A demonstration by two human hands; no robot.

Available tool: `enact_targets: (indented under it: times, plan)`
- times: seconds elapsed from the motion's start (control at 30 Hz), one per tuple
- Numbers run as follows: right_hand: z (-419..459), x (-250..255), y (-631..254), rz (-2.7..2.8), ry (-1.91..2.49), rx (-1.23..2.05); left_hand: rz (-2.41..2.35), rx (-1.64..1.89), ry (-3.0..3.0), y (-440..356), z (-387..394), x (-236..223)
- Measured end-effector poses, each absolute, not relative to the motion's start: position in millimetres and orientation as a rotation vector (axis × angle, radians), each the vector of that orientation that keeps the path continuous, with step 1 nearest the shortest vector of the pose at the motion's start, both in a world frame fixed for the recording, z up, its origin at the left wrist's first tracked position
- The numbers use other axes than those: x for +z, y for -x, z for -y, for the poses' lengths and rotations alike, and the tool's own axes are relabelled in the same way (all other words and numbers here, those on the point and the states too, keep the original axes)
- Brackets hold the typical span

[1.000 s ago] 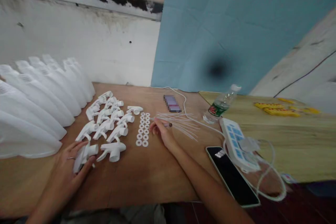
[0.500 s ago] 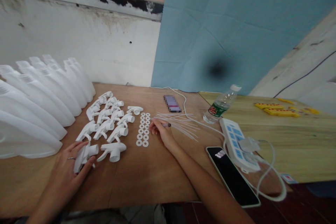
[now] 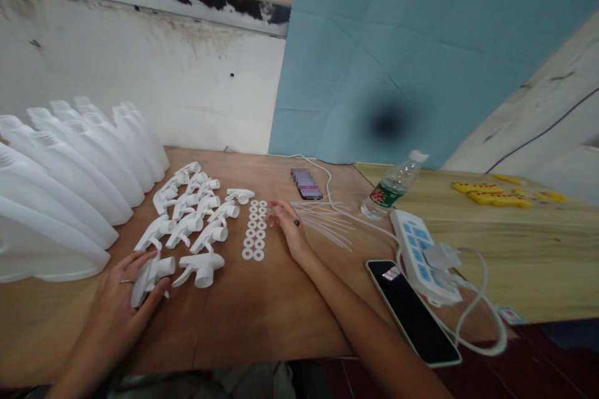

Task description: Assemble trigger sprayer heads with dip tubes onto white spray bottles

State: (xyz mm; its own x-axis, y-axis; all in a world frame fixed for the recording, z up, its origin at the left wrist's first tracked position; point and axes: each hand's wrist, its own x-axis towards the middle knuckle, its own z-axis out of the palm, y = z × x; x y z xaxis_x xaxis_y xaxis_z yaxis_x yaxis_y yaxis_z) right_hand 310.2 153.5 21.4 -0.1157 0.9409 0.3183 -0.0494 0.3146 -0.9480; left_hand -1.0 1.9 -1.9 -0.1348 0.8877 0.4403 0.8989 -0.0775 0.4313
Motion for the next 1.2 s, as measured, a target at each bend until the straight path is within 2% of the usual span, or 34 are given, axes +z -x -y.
enact_targets:
  times: [0.17,0.33,0.57,1.2]
  plan:
    - [-152.9,24.1,-309.5,1.441,1.002,0.846,2.110,-1.019,2.056,1.4,-1.6,-2.7]
    - [-151.5,21.6,-308.7,1.471,0.993,0.910,2.126,-1.008,2.054,1.3,-1.7,-3.1]
    - [-155.9,16.3,-309.9,1.624,1.043,0.825,2.115,-1.003,2.063,1.1,-1.0,-2.8]
    - [-155.0,15.7,-309.0,1.614,1.069,0.768,2.107,-0.999,2.065,3.7,-2.3,-6.4]
